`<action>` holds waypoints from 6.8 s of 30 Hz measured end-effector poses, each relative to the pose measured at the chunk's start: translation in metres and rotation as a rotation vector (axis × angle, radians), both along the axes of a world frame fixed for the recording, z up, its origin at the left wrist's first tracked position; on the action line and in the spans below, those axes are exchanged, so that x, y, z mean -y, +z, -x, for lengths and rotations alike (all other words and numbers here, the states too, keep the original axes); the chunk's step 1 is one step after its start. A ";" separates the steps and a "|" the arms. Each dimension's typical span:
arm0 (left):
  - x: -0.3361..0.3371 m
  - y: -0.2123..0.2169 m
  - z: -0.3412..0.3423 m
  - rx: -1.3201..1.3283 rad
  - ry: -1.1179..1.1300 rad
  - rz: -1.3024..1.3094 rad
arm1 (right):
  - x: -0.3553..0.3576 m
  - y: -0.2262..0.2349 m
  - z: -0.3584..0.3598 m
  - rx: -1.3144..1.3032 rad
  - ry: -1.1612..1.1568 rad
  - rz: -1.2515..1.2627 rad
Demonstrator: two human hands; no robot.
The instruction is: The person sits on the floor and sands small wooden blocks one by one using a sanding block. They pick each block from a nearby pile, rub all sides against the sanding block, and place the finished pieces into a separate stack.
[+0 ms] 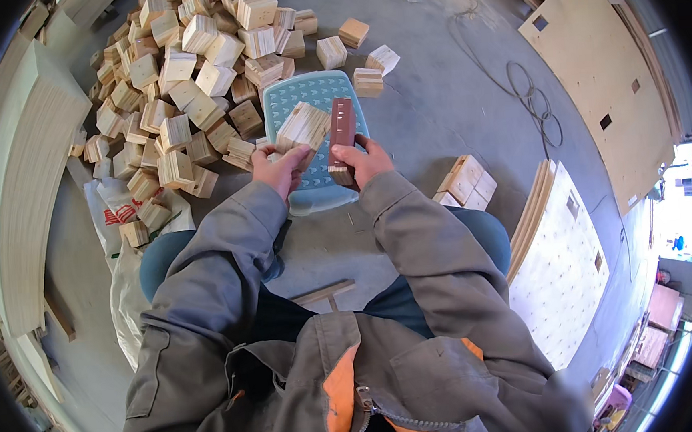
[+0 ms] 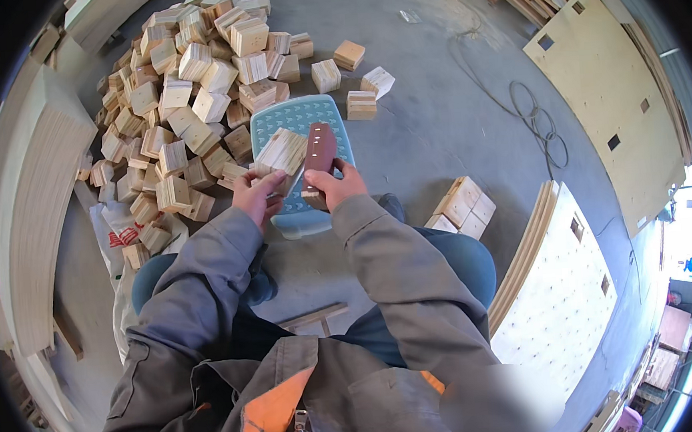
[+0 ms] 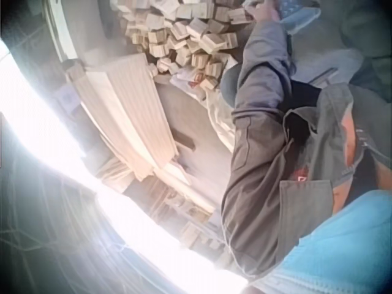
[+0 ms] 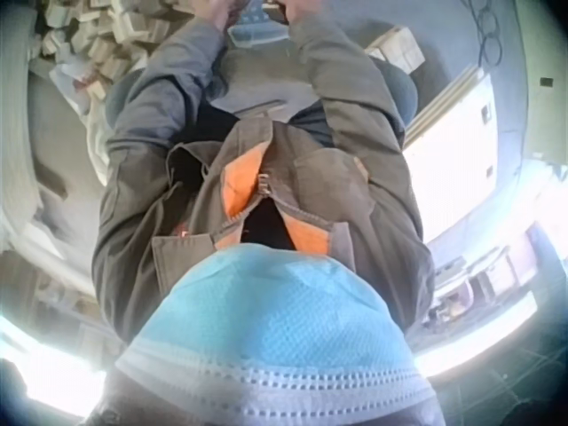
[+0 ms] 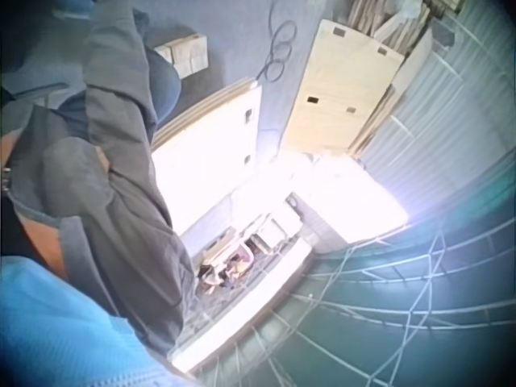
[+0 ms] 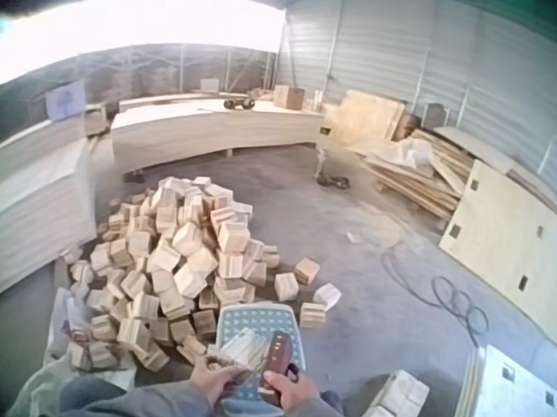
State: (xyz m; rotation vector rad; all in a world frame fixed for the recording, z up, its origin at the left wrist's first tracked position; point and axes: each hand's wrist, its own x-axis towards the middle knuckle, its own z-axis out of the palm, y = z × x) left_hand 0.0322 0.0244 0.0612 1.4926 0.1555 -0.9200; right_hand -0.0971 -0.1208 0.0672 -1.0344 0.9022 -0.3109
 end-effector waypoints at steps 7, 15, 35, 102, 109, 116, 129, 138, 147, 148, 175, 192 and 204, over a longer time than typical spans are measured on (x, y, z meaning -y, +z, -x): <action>-0.012 0.001 0.007 0.201 -0.503 -0.252 | 0.038 -0.027 -0.003 0.030 -0.052 -0.082; -0.014 -0.008 0.002 0.951 -0.558 -0.288 | 0.044 -0.030 0.003 -0.015 0.006 -0.016; -0.004 -0.042 -0.052 0.655 -0.587 0.050 | 0.009 0.019 0.020 -0.067 0.234 0.485; -0.022 -0.077 0.007 1.097 -0.378 0.056 | -0.059 0.001 0.032 -0.423 0.374 1.592; -0.016 -0.069 0.010 1.070 -0.402 0.084 | -0.005 0.020 -0.058 -0.696 0.408 1.419; -0.019 -0.072 0.009 1.107 -0.379 0.069 | -0.032 0.004 -0.003 -0.547 0.389 1.534; -0.014 -0.079 0.011 1.114 -0.316 0.111 | -0.094 0.022 0.066 -0.446 0.434 1.635; -0.010 -0.075 0.010 1.099 -0.285 0.092 | -0.042 0.022 -0.060 -0.616 0.393 1.518; -0.012 -0.078 0.009 1.166 -0.268 0.098 | -0.055 0.020 -0.023 -0.556 0.449 1.502; -0.011 -0.082 0.010 1.177 -0.265 0.083 | -0.065 0.020 -0.005 -0.526 0.452 1.529; -0.006 -0.080 0.011 1.165 -0.273 0.085 | -0.031 0.020 -0.064 -0.610 0.418 1.516; -0.002 -0.087 0.011 1.145 -0.231 0.109 | -0.090 0.015 0.080 -0.395 0.405 1.575; -0.002 -0.079 0.014 1.095 -0.275 0.090 | 0.005 0.027 -0.069 -0.727 0.413 1.417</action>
